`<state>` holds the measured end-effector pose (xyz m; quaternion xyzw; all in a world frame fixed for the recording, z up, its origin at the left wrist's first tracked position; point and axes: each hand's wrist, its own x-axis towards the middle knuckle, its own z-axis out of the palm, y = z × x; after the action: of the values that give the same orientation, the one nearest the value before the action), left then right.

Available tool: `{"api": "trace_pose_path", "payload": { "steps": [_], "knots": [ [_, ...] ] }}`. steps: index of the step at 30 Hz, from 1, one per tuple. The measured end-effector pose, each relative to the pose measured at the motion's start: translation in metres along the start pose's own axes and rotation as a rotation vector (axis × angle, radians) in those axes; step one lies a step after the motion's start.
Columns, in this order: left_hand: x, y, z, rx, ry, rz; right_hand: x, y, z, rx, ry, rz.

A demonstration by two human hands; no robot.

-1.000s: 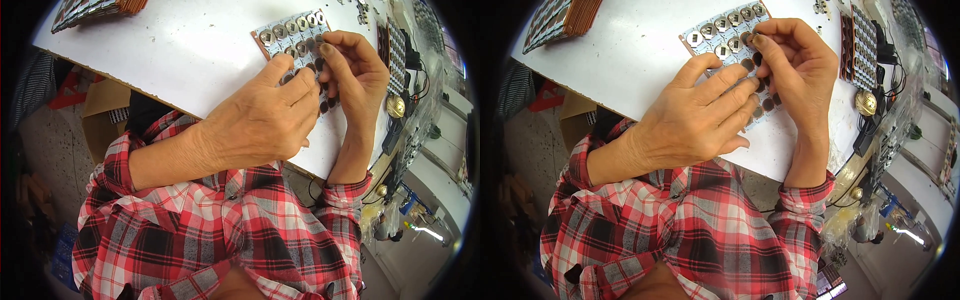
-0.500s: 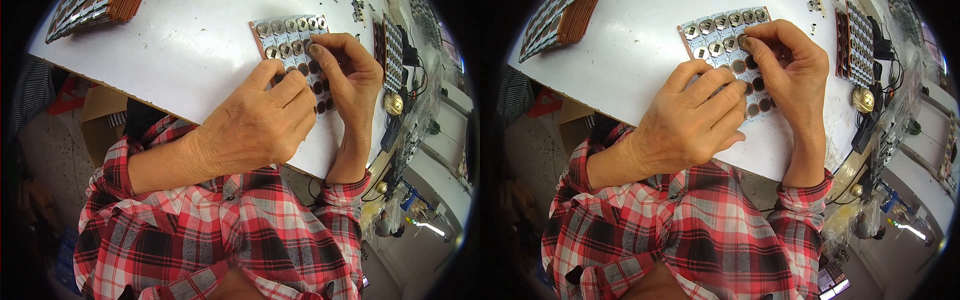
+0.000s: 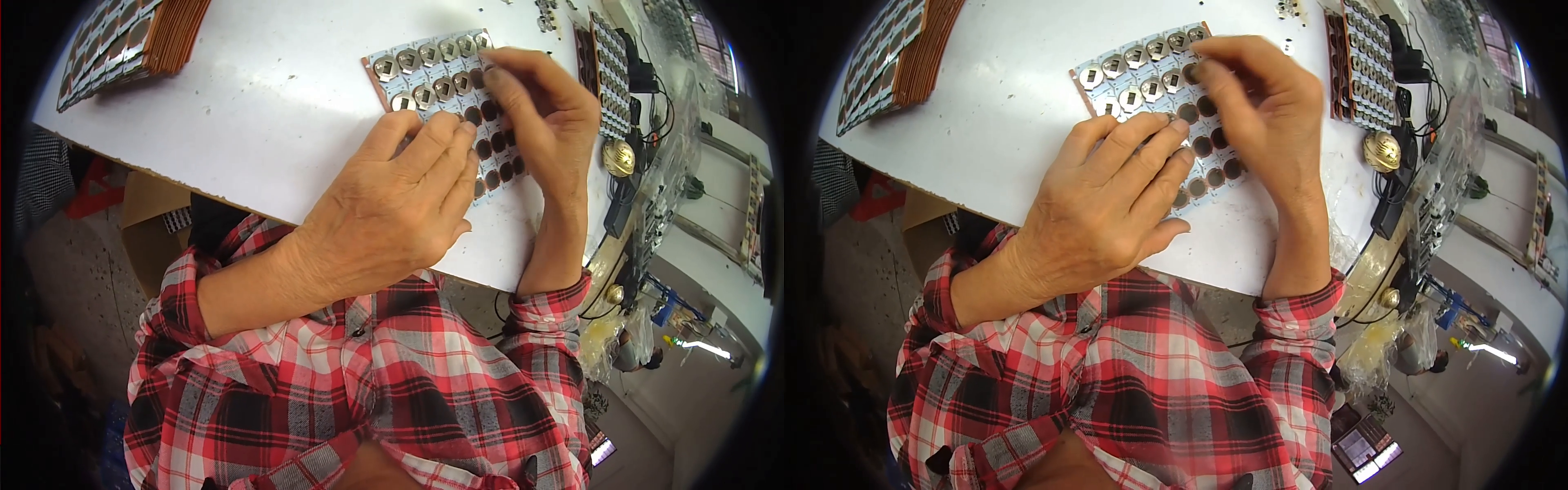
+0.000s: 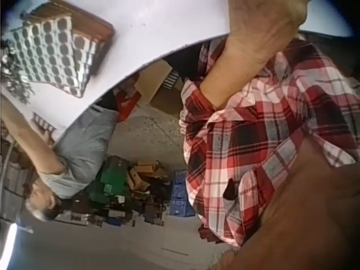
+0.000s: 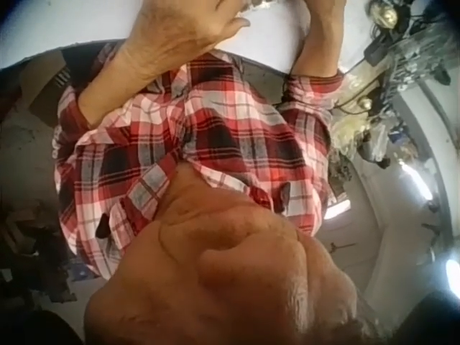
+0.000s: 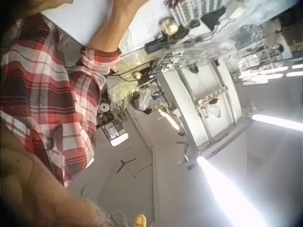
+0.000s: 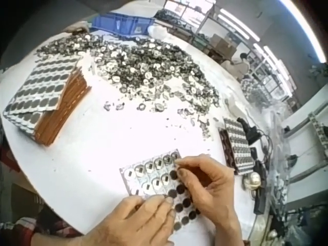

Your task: Manually placing small metal washers or components into a perforated assembly tray at a workbench.

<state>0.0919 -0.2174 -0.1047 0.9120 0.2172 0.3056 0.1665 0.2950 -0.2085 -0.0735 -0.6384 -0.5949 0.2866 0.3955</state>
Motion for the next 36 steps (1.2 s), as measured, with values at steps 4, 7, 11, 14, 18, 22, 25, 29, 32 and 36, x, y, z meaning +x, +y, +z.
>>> {"api": "trace_pose_path", "payload": {
  "steps": [4, 7, 11, 14, 18, 22, 25, 29, 32, 36],
  "knots": [
    [-0.001, 0.001, -0.002, -0.019, -0.003, -0.006, 0.010, 0.037, -0.038, -0.217, 0.250, -0.087],
    [0.000, -0.001, 0.000, -0.016, -0.003, 0.001, 0.016, 0.056, -0.052, -0.438, 0.212, -0.179],
    [-0.001, -0.001, 0.000, -0.027, 0.005, -0.006, 0.019, 0.057, -0.052, -0.576, 0.184, -0.265],
    [-0.001, -0.002, 0.001, 0.012, -0.005, 0.021, 0.011, 0.030, -0.036, -0.164, 0.204, -0.001],
    [-0.002, -0.003, 0.003, 0.043, -0.003, 0.021, 0.004, 0.015, -0.019, 0.088, -0.012, 0.067],
    [-0.002, -0.002, 0.002, 0.030, 0.008, 0.014, 0.001, 0.011, -0.011, 0.096, -0.043, 0.030],
    [-0.003, -0.001, 0.002, 0.035, 0.002, 0.007, 0.000, 0.010, -0.012, 0.072, -0.080, 0.055],
    [-0.003, -0.001, 0.003, 0.027, 0.009, 0.008, -0.001, 0.010, -0.003, 0.113, 0.012, 0.059],
    [-0.003, -0.002, 0.002, 0.021, 0.012, 0.004, -0.002, 0.010, -0.007, 0.073, -0.048, 0.047],
    [-0.003, -0.002, 0.002, 0.018, 0.003, 0.004, -0.002, 0.006, -0.005, 0.055, -0.047, 0.054]
  ]
}}
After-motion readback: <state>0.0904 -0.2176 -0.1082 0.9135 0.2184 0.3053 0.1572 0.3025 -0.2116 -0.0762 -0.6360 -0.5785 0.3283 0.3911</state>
